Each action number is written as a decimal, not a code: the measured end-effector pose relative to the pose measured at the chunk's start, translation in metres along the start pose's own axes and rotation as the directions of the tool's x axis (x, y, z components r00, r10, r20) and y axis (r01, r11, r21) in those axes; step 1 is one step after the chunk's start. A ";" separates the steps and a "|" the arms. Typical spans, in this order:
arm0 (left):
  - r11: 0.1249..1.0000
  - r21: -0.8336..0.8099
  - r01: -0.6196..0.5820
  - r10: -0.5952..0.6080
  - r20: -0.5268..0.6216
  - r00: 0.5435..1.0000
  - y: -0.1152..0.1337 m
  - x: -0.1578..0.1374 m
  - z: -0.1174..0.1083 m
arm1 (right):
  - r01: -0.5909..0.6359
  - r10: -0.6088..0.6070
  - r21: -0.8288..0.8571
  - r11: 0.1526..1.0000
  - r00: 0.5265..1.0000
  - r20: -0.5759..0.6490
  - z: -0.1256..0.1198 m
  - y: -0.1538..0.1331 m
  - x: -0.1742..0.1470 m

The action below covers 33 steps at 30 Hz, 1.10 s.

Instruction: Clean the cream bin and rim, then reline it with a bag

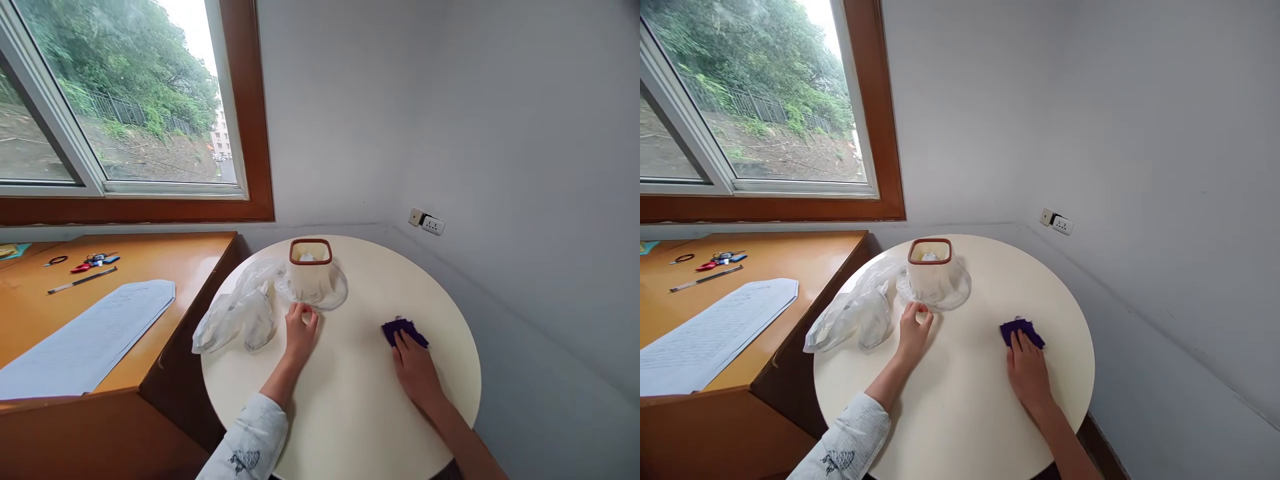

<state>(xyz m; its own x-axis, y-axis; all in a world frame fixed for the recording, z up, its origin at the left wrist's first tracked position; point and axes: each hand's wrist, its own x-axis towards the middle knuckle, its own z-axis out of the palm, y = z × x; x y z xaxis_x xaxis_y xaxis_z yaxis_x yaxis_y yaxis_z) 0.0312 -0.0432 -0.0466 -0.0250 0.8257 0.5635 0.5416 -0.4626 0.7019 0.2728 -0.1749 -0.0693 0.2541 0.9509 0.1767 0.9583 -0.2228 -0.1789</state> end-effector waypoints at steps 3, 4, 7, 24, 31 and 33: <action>1.000 -0.022 0.015 -0.016 -0.042 0.999 0.001 0.002 -0.005 | 0.169 -0.184 0.154 0.973 0.980 0.083 -0.010 -0.035 0.001; 0.999 -0.028 0.020 -0.022 -0.058 0.998 0.002 0.003 -0.007 | 0.219 -0.244 0.200 0.955 0.963 0.110 -0.013 -0.048 0.002; 0.998 -0.045 0.033 -0.037 -0.099 0.994 0.002 0.005 -0.012 | 0.387 -0.439 0.278 0.879 0.885 0.153 -0.013 -0.086 0.011; 0.998 -0.002 0.065 -0.065 -0.117 0.991 -0.004 0.000 -0.021 | 0.560 -0.557 0.377 0.738 0.821 -0.128 0.017 -0.156 0.040; 1.000 0.008 -0.011 0.010 0.045 0.999 0.018 -0.026 -0.020 | 0.498 -0.502 0.312 0.809 0.862 -0.073 -0.004 -0.083 0.020; 0.998 0.021 -0.057 0.053 0.130 0.990 0.027 -0.037 -0.021 | 0.461 -0.466 0.271 0.845 0.884 -0.050 -0.006 -0.058 0.017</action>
<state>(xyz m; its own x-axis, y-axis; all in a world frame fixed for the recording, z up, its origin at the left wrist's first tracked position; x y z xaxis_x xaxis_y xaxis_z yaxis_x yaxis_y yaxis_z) 0.0290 -0.0932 -0.0391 0.1131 0.8348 0.5389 0.5600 -0.5016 0.6594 0.2226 -0.1473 -0.0499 -0.2151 0.9333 0.2874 0.8916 0.3078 -0.3321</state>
